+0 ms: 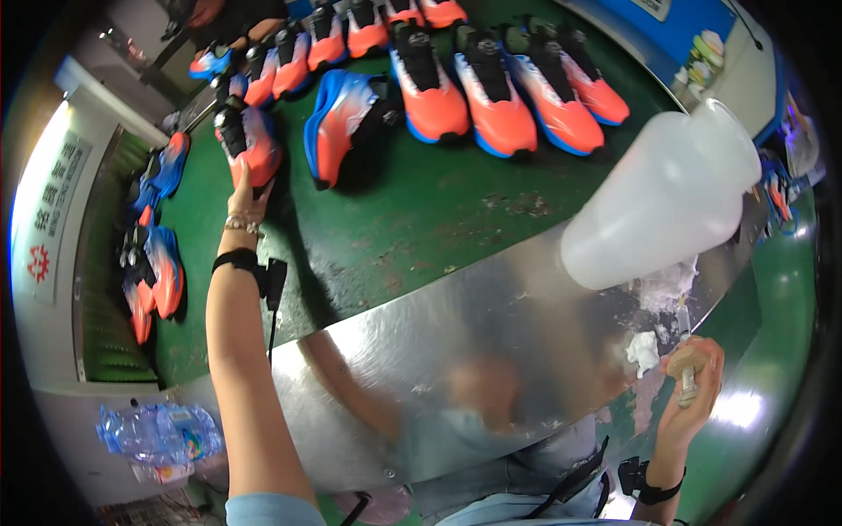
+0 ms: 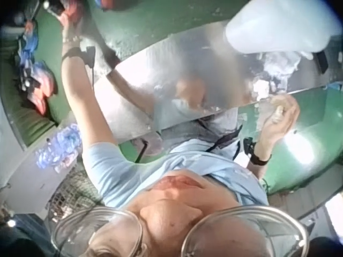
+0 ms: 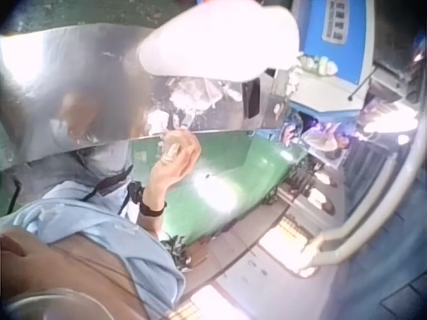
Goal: Using a syringe to apply adhesive or liquid treatment to the edges of shoe soles on an assembly line.
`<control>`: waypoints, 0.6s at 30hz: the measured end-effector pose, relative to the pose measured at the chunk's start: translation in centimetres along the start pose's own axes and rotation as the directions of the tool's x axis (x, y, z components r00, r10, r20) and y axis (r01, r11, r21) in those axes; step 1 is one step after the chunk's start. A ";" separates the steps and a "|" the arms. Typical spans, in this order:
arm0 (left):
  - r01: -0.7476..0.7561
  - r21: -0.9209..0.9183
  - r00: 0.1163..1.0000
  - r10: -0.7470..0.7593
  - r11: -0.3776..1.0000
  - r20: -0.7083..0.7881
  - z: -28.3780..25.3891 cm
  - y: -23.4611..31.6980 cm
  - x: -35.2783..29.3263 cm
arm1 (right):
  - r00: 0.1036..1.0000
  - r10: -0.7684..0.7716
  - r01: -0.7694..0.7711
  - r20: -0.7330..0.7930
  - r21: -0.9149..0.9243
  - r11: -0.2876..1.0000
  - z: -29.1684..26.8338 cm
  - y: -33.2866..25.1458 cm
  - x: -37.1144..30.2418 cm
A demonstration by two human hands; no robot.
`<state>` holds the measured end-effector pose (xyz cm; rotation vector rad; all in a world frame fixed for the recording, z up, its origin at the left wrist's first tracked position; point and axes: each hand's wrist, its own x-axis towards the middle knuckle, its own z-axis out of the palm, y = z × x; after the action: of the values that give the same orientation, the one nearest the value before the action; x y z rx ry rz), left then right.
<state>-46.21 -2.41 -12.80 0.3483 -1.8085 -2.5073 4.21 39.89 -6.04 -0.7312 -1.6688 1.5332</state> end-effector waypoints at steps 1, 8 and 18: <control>-0.049 0.051 0.999 0.050 0.997 -0.011 0.2 -1.0 -0.3 | 0.999 0.019 -0.016 -0.047 0.068 0.998 0.2 -0.5 0.1; -0.030 0.013 0.956 0.025 0.999 0.293 -3.9 -0.7 -13.2 | 0.995 -0.048 0.026 0.087 0.229 0.973 -2.0 -1.5 0.1; 0.573 -0.183 0.757 -0.602 0.799 -0.255 -8.3 1.6 -57.4 | 0.973 -0.146 0.104 0.178 0.224 0.969 -2.9 -0.4 2.8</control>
<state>11.23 -1.81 -4.46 1.4181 -1.6272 -2.6697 5.09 43.78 -5.19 -0.3654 -1.6209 1.7031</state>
